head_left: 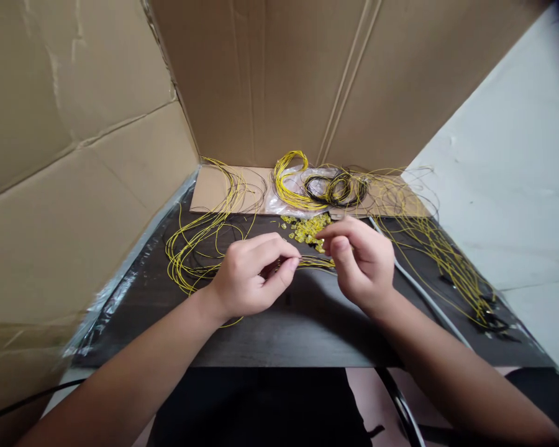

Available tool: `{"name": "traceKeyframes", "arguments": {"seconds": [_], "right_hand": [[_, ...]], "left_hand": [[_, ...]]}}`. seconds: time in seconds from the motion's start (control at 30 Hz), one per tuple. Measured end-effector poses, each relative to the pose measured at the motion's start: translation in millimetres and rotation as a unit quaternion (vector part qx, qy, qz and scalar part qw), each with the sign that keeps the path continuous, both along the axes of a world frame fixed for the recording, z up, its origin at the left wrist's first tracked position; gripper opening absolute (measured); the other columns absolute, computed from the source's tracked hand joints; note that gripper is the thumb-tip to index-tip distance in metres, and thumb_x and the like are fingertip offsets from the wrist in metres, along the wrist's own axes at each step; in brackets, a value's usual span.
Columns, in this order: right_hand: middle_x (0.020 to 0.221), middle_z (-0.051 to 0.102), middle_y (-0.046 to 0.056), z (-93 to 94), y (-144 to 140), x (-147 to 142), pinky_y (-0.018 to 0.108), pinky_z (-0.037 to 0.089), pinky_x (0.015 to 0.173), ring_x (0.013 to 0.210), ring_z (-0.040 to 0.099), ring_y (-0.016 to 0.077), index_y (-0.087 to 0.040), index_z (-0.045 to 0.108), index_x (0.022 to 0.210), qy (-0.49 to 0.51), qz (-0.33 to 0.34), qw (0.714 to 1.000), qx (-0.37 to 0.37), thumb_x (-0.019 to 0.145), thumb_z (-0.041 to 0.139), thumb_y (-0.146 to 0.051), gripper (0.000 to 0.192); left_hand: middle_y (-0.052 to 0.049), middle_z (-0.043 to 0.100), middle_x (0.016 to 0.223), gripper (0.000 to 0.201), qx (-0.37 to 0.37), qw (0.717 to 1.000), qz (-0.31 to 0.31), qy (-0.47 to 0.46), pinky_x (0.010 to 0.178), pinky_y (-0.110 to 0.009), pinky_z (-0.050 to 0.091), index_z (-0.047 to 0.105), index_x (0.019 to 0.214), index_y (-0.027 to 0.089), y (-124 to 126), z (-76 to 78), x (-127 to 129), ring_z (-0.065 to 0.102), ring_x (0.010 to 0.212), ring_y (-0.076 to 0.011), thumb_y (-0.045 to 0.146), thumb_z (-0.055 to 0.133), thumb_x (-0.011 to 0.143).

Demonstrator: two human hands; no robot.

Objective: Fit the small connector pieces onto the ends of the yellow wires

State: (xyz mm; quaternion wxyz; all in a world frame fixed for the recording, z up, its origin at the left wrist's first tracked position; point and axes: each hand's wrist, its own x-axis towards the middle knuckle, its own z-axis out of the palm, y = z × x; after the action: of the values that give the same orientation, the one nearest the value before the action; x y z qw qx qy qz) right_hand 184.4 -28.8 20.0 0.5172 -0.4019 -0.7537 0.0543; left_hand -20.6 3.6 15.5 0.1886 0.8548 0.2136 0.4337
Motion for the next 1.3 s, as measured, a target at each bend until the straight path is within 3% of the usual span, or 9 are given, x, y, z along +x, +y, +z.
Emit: {"name": "traceKeyframes", "arguments": {"seconds": [0.13, 0.3, 0.53, 0.7, 0.83, 0.97, 1.1, 1.3], "right_hand": [[0.086, 0.065, 0.006, -18.4, -4.3, 3.5, 0.034, 0.051, 0.070, 0.076, 0.061, 0.0173, -0.019, 0.060, 0.116, -0.013, 0.035, 0.999, 0.017, 0.089, 0.059, -0.021, 0.027], [0.095, 0.068, 0.007, -24.6, -8.6, -0.3, 0.034, 0.052, 0.072, 0.082, 0.063, 0.0183, -0.021, 0.054, 0.129, -0.081, 0.030, 0.994, 0.061, 0.084, 0.068, -0.014, 0.047], [0.090, 0.069, 0.005, -25.8, -5.7, -3.3, 0.033, 0.051, 0.072, 0.077, 0.062, 0.0155, -0.022, 0.063, 0.107, -0.096, 0.016, 0.992, 0.086, 0.086, 0.066, -0.011, 0.024], [0.087, 0.067, 0.005, -24.2, -6.8, -4.3, 0.033, 0.050, 0.072, 0.076, 0.061, 0.0154, -0.020, 0.062, 0.100, -0.077, 0.038, 0.995, 0.058, 0.085, 0.063, -0.008, 0.019], [0.083, 0.065, 0.004, -21.7, -9.0, -5.9, 0.033, 0.048, 0.072, 0.075, 0.059, 0.0154, -0.019, 0.060, 0.093, -0.042, 0.050, 0.998, 0.008, 0.083, 0.062, -0.007, 0.015], [0.075, 0.062, 0.002, -21.6, -8.4, -6.9, 0.031, 0.046, 0.066, 0.068, 0.055, 0.0137, -0.018, 0.058, 0.085, 0.003, 0.058, 0.997, -0.051, 0.085, 0.059, -0.012, 0.007], [0.073, 0.061, 0.002, -23.2, -6.6, -7.5, 0.029, 0.045, 0.064, 0.065, 0.054, 0.0125, -0.018, 0.058, 0.083, 0.017, 0.058, 0.996, -0.066, 0.086, 0.059, -0.013, 0.006], [0.071, 0.060, 0.000, -24.4, -4.9, -7.3, 0.027, 0.043, 0.063, 0.064, 0.052, 0.0111, -0.018, 0.056, 0.080, 0.000, 0.059, 0.997, -0.056, 0.084, 0.061, -0.012, 0.008]], "left_hand": [[0.001, 0.060, 0.068, 0.010, -0.096, 0.995, -0.011, -0.010, 0.059, -0.022, 0.042, 0.061, 0.079, 0.016, 0.0, 5.2, 0.6, 0.052, 0.059, -0.0085, 0.018, 0.057, 0.088], [0.003, 0.055, 0.065, 0.014, -0.214, 0.975, -0.063, -0.015, 0.055, -0.019, 0.039, 0.058, 0.075, 0.014, 2.2, 8.2, 1.3, 0.048, 0.057, -0.0066, 0.018, 0.056, 0.088], [0.003, 0.053, 0.064, 0.015, -0.246, 0.966, -0.079, 0.016, 0.054, -0.019, 0.036, 0.058, 0.074, 0.014, 3.4, 10.5, 2.9, 0.046, 0.057, -0.0067, 0.020, 0.056, 0.088], [0.003, 0.054, 0.064, 0.015, -0.209, 0.975, -0.056, 0.050, 0.056, -0.020, 0.039, 0.058, 0.074, 0.015, 2.6, 8.3, 4.7, 0.048, 0.058, -0.0078, 0.020, 0.055, 0.088], [0.002, 0.056, 0.067, 0.010, -0.064, 0.996, -0.011, 0.068, 0.059, -0.023, 0.040, 0.062, 0.081, 0.016, 1.8, 1.1, 5.3, 0.048, 0.059, -0.0087, 0.018, 0.055, 0.088], [-0.001, 0.065, 0.076, 0.009, 0.067, 0.993, 0.015, 0.094, 0.066, -0.025, 0.044, 0.064, 0.088, 0.017, 2.9, -6.0, 3.7, 0.055, 0.066, -0.0110, 0.017, 0.055, 0.088], [-0.001, 0.067, 0.078, 0.009, 0.094, 0.990, 0.027, 0.103, 0.068, -0.025, 0.045, 0.065, 0.089, 0.017, 4.1, -7.8, 2.4, 0.058, 0.069, -0.0121, 0.017, 0.056, 0.088], [-0.001, 0.065, 0.075, 0.010, 0.062, 0.992, 0.006, 0.112, 0.064, -0.026, 0.044, 0.065, 0.085, 0.015, 3.9, -5.9, 3.4, 0.055, 0.065, -0.0116, 0.019, 0.056, 0.088]]}}
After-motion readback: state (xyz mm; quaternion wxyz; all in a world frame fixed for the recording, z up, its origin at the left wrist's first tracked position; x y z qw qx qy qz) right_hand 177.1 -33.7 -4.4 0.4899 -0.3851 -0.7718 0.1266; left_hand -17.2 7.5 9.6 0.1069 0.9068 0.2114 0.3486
